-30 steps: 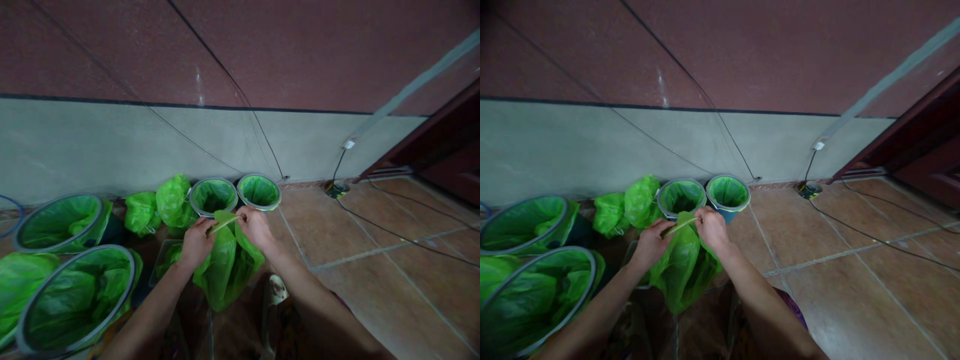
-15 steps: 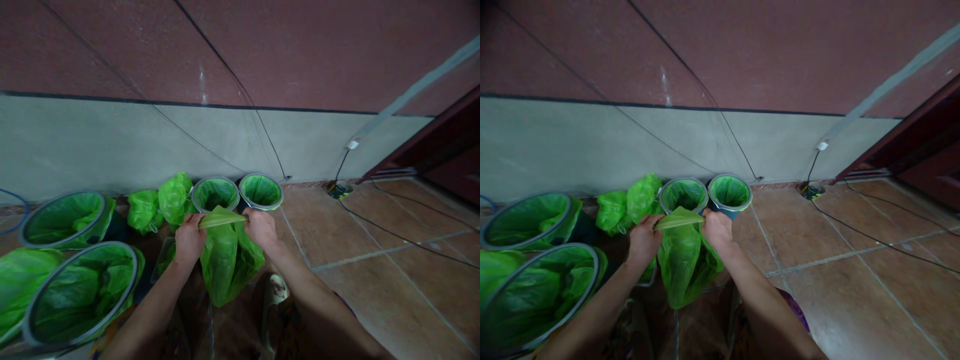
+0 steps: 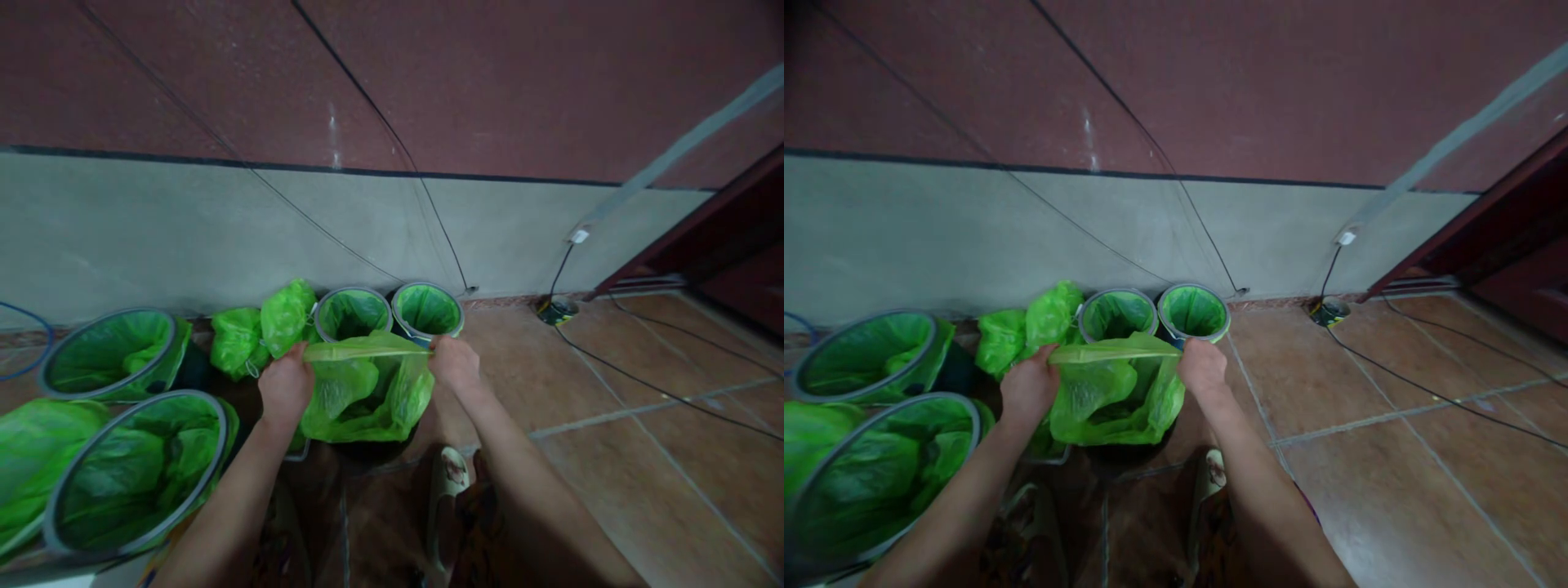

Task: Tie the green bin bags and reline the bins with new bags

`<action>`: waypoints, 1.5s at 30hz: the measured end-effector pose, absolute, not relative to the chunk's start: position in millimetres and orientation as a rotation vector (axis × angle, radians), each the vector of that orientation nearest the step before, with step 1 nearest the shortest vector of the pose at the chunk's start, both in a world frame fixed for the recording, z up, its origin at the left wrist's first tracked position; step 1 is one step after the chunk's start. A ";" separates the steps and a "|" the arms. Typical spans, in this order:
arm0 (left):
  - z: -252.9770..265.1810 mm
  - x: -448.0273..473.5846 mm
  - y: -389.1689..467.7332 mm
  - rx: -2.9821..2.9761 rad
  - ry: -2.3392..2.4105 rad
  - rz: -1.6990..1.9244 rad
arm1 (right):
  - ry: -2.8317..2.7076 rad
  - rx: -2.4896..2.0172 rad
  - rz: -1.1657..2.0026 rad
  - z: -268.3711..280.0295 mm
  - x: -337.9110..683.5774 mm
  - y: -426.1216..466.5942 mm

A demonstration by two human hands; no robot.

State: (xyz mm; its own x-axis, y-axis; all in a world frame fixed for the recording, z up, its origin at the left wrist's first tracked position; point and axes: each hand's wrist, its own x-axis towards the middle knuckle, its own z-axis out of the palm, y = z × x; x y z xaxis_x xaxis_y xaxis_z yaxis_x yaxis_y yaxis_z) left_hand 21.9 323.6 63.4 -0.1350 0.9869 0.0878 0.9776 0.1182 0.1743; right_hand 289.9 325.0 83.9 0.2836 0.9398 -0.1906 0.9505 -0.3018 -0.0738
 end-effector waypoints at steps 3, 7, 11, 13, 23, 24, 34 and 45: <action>62.6 27.6 320.7 2.084 2.288 0.308 | 1.807 2.393 -0.364 83.9 282.8 320.2; 59.1 43.1 314.5 2.182 2.197 0.319 | 2.116 2.291 -0.226 83.3 256.0 305.4; 58.7 59.6 308.2 2.247 2.109 0.296 | 2.464 2.106 -0.108 79.5 225.5 290.7; 59.8 65.6 305.5 2.272 2.057 0.291 | 2.535 2.068 -0.110 77.9 216.1 288.4; 52.9 55.8 310.4 2.143 1.985 0.450 | 2.502 2.159 -0.156 75.5 227.1 303.5; 50.9 52.7 312.7 2.091 1.961 0.534 | 2.492 2.179 -0.163 75.3 229.0 304.8; 60.7 39.1 317.0 1.506 1.332 0.826 | 2.140 2.511 -0.230 83.2 248.9 318.8; 86.4 18.7 307.3 1.230 0.787 0.504 | 2.009 2.689 -0.222 85.2 277.1 329.9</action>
State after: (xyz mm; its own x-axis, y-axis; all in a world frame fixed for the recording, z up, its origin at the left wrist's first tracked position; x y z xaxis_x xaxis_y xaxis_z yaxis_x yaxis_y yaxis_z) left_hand 18.7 307.3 86.4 0.6435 0.7213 -0.2560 0.0685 0.2789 0.9579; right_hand 277.1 329.9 85.2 0.2867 0.9576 0.0278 0.9285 -0.2706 -0.2542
